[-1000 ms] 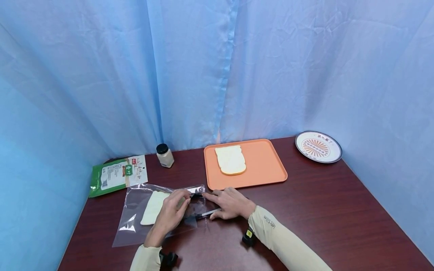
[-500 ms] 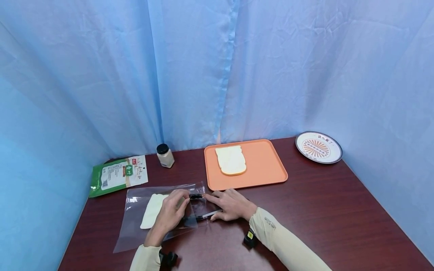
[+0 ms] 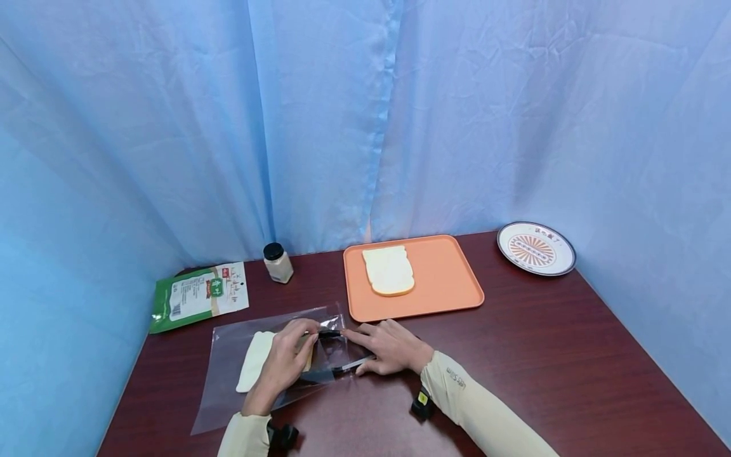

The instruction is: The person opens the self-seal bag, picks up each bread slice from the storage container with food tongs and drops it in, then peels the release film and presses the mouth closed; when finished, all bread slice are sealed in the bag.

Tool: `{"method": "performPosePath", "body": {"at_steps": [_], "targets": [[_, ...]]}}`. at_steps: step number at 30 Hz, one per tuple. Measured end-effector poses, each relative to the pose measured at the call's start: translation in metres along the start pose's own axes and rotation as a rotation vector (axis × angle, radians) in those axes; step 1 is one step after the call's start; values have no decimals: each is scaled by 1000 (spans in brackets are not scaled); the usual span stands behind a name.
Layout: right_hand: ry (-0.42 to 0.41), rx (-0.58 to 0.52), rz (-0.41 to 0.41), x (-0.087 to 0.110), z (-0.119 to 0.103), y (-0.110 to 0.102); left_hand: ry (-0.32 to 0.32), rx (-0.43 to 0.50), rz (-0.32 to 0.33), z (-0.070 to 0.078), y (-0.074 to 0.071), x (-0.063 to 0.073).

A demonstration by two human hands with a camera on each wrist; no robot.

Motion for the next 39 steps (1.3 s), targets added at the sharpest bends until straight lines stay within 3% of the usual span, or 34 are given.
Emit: {"method": "performPosePath", "body": {"at_steps": [9, 25, 39], "targets": [[-22, 8, 21, -4, 1, -2, 30, -1, 17, 1, 1, 1], [8, -5, -78, -17, 7, -7, 19, -21, 3, 2, 4, 2], [118, -60, -174, -18, 12, -4, 10, -37, 15, 1, 4, 1]]}}
Point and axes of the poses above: each hand's wrist, its own x-axis away from the middle knuckle, its own y-axis out of the palm, z = x × y, the point moved 7 cm from there along -x, towards the middle knuckle, and after that the axes turned 11 degrees about -y, right-handed, at the moved point
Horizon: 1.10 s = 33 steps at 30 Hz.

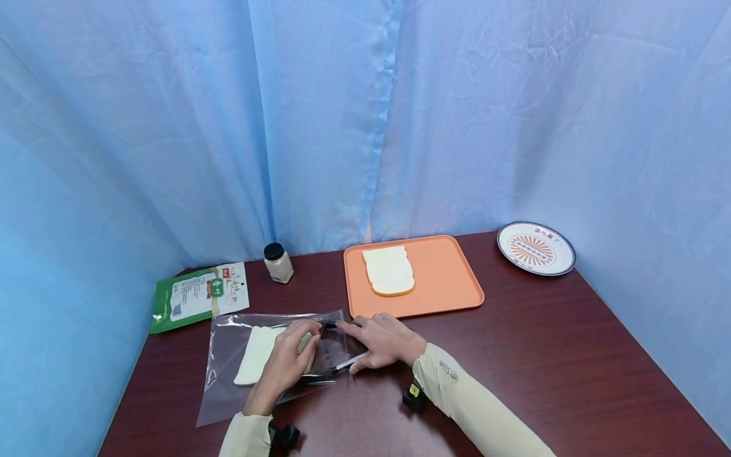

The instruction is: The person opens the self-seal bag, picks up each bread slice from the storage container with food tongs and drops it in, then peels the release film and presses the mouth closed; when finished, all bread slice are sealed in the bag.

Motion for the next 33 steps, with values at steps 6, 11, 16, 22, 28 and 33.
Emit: {"method": "performPosePath", "body": {"at_steps": [6, 11, 16, 22, 28, 33], "targets": [[23, -2, -12, -2, -1, -6, -9, 0, -13, 0, -1, 0], [54, -20, -26, -4, -2, -11, 15, -6, 5, -1, -2, 0], [85, -33, -42, -5, -4, -11, 22, -3, 19, -1, -3, 0], [110, -64, -58, -4, -5, -15, 31, -6, 22, 0, -3, 0], [135, -123, -51, -3, -5, -23, 21, 0, 16, -1, -3, 0], [138, -83, -14, 0, -6, -27, 10, 4, 13, -2, -4, 0]]}}
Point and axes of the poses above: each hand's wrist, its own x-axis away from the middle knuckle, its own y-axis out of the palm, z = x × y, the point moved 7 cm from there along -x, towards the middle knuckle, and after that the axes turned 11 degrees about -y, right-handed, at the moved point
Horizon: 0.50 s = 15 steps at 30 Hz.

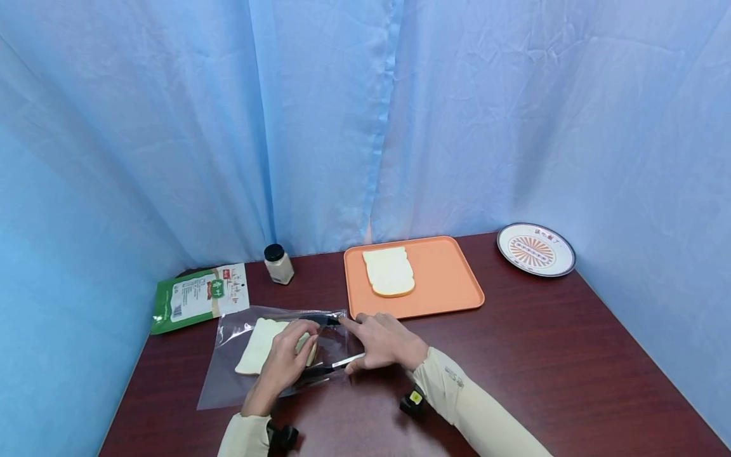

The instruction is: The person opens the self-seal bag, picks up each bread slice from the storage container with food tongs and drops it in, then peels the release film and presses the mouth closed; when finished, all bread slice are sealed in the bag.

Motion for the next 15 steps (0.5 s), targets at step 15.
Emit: {"method": "performPosePath", "body": {"at_steps": [15], "targets": [[35, -47, 97, 30, 6, -8, 6, 6, 9, -2, -2, -1]]}}
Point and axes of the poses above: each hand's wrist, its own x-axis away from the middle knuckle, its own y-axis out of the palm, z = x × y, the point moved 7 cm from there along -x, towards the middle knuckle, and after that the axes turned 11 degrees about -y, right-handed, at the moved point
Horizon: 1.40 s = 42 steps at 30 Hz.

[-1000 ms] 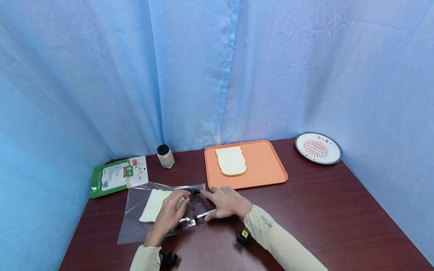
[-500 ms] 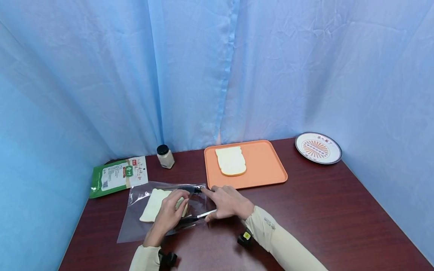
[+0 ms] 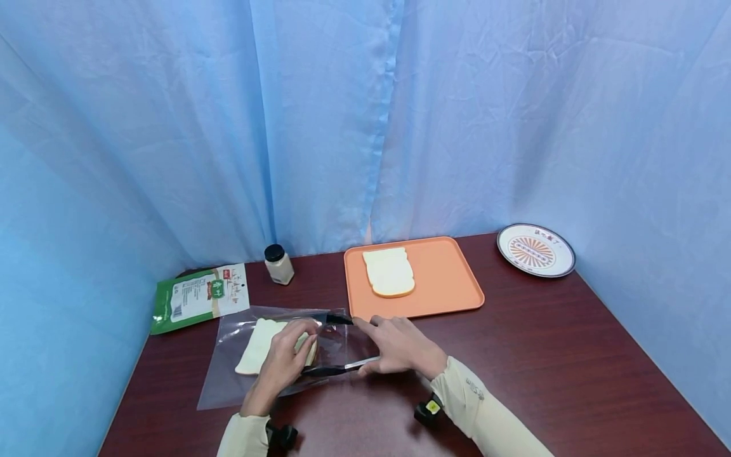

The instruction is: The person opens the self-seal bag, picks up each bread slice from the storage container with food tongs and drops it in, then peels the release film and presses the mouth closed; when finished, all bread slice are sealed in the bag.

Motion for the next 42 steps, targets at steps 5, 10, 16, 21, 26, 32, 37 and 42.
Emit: {"method": "performPosePath", "body": {"at_steps": [5, 10, 16, 21, 26, 32, 37, 42], "targets": [[37, -33, 6, 15, 6, -3, 21, 1, 14, 0, -1, 0], [81, -56, 41, 33, 12, -7, 16, -6, 10, 1, -2, -1], [157, -75, 87, 54, 25, -14, 21, -1, 14, 1, -2, -1], [248, -99, 117, 69, 35, -22, 23, -5, 24, 1, -2, -1], [335, -93, 182, 82, 44, -28, 3, 0, 8, 1, -3, -1], [433, -99, 218, 95, 53, -30, -24, 2, -22, 0, -2, -1], [523, -129, 217, 104, 61, -27, 4, 17, -2, 1, -1, 0], [603, -124, 226, 109, 67, -25, 2, 23, 6, 1, -1, 0]]}}
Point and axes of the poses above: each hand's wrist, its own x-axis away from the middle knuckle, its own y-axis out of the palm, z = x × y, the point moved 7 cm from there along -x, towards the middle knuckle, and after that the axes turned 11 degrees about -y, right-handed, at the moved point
